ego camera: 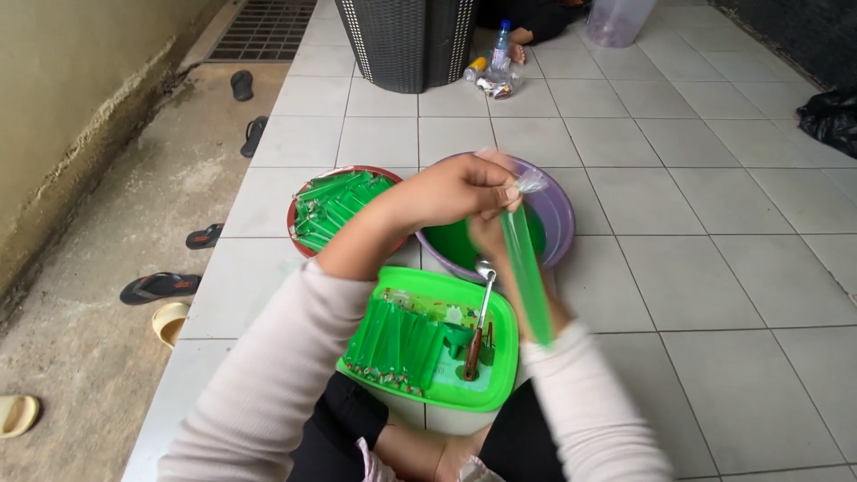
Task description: The person fills small plastic sleeves with a green liquid from a large basin using a funnel and a ladle, then ties each sleeve closed with a rubber band.
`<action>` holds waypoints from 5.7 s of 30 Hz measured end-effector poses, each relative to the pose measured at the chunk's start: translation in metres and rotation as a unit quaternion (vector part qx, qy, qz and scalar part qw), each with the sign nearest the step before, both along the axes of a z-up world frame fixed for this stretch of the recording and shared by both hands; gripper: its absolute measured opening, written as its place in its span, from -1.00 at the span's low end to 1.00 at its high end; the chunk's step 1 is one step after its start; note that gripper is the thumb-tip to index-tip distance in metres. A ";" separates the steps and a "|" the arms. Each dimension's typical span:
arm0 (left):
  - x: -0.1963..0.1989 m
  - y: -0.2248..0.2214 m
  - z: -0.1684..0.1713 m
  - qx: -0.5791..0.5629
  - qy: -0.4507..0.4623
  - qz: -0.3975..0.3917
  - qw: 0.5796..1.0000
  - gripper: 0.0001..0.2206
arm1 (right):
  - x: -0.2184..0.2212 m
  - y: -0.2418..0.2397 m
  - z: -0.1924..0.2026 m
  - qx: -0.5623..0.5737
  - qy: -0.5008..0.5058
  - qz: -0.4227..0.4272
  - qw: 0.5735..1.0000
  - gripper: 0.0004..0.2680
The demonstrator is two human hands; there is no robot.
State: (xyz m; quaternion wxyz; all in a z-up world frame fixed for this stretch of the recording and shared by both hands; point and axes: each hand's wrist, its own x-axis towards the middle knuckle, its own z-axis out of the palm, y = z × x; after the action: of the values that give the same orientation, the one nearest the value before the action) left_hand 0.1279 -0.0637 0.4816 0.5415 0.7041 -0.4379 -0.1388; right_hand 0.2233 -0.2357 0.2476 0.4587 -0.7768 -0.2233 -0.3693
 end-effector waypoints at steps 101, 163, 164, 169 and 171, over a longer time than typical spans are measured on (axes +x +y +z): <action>-0.164 0.046 -0.382 -0.184 0.226 0.384 0.876 -0.95 | -0.263 0.044 -0.122 0.130 0.545 0.113 0.821 -0.78; 0.030 0.268 -0.443 0.262 0.171 0.660 0.683 -0.79 | -0.213 0.113 -0.204 -0.022 0.356 0.133 0.925 -0.96; 0.035 0.270 -0.441 0.240 0.164 0.678 0.676 -0.75 | -0.210 0.108 -0.207 -0.006 0.349 0.115 0.930 -0.95; 0.065 0.277 -0.461 0.179 0.110 0.718 0.664 -0.62 | -0.196 0.080 -0.202 0.007 0.293 0.012 0.956 -0.93; 0.073 0.279 -0.466 0.177 0.118 0.733 0.646 -0.48 | -0.190 0.071 -0.201 0.061 0.331 -0.070 0.939 -0.95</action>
State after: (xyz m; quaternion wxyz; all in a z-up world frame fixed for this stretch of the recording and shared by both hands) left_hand 0.2012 0.2155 0.0153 0.3786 0.8551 0.3222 0.1469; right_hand 0.0332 -0.1649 0.0470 0.5266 -0.8390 0.0187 -0.1356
